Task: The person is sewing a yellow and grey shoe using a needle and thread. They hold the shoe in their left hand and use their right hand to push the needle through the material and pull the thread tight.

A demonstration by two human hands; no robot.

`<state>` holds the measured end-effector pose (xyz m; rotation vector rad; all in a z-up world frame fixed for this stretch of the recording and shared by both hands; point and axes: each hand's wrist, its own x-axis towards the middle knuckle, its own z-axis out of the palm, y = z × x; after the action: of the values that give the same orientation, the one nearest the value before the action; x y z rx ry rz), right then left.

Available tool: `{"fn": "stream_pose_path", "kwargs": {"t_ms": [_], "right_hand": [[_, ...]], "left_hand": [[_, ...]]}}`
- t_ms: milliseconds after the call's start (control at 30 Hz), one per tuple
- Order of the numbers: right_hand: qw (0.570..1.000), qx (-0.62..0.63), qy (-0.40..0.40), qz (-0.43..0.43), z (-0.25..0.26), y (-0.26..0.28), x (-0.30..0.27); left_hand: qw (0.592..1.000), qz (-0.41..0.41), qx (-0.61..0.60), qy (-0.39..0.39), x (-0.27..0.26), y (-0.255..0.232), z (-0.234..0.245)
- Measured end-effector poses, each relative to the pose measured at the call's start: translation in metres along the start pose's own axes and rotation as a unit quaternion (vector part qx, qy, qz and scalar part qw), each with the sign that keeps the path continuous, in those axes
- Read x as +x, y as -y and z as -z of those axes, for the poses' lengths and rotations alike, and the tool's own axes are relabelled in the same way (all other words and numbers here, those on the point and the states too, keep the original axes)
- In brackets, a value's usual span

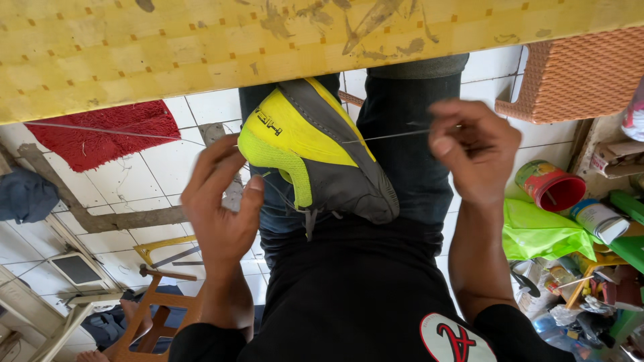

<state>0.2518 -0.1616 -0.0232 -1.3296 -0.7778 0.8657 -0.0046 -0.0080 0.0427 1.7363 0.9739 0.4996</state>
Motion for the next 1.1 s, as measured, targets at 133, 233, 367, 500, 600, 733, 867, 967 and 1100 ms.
{"fn": "stream_pose_path", "kwargs": {"t_ms": [133,233,367,500,600,733,867,967,1100], "right_hand": [[0.973,-0.133,-0.190,-0.014,-0.017,0.007,0.010],[0.957,-0.124,-0.254,-0.068,-0.025,-0.008,0.012],[0.958,-0.246,-0.119,-0.086,-0.015,-0.006,0.003],[0.964,-0.259,-0.010,-0.060,-0.042,0.054,0.004],[0.964,-0.265,0.030,0.004,-0.056,0.068,0.003],[0.960,-0.268,0.072,0.041,-0.070,0.075,0.012],[0.959,-0.263,0.079,0.065,-0.076,0.074,0.018],[0.955,-0.279,0.069,0.073,-0.076,0.069,0.017],[0.964,-0.244,0.080,0.070,-0.075,0.070,0.022]], "left_hand": [[0.979,-0.066,0.145,-0.125,-0.007,-0.009,-0.016],[0.990,0.035,-0.114,-0.074,-0.017,-0.005,-0.041],[0.968,0.131,-0.213,0.022,-0.006,-0.002,-0.055],[0.990,0.086,-0.105,0.023,0.012,-0.025,-0.042],[0.977,0.123,-0.171,0.024,0.008,-0.018,-0.043],[0.962,0.153,-0.224,0.019,-0.001,-0.005,-0.043],[0.959,0.148,-0.243,0.018,0.001,-0.003,-0.044],[0.951,0.152,-0.269,0.001,-0.001,-0.001,-0.049],[0.953,0.147,-0.263,-0.002,0.001,-0.001,-0.050]]}}
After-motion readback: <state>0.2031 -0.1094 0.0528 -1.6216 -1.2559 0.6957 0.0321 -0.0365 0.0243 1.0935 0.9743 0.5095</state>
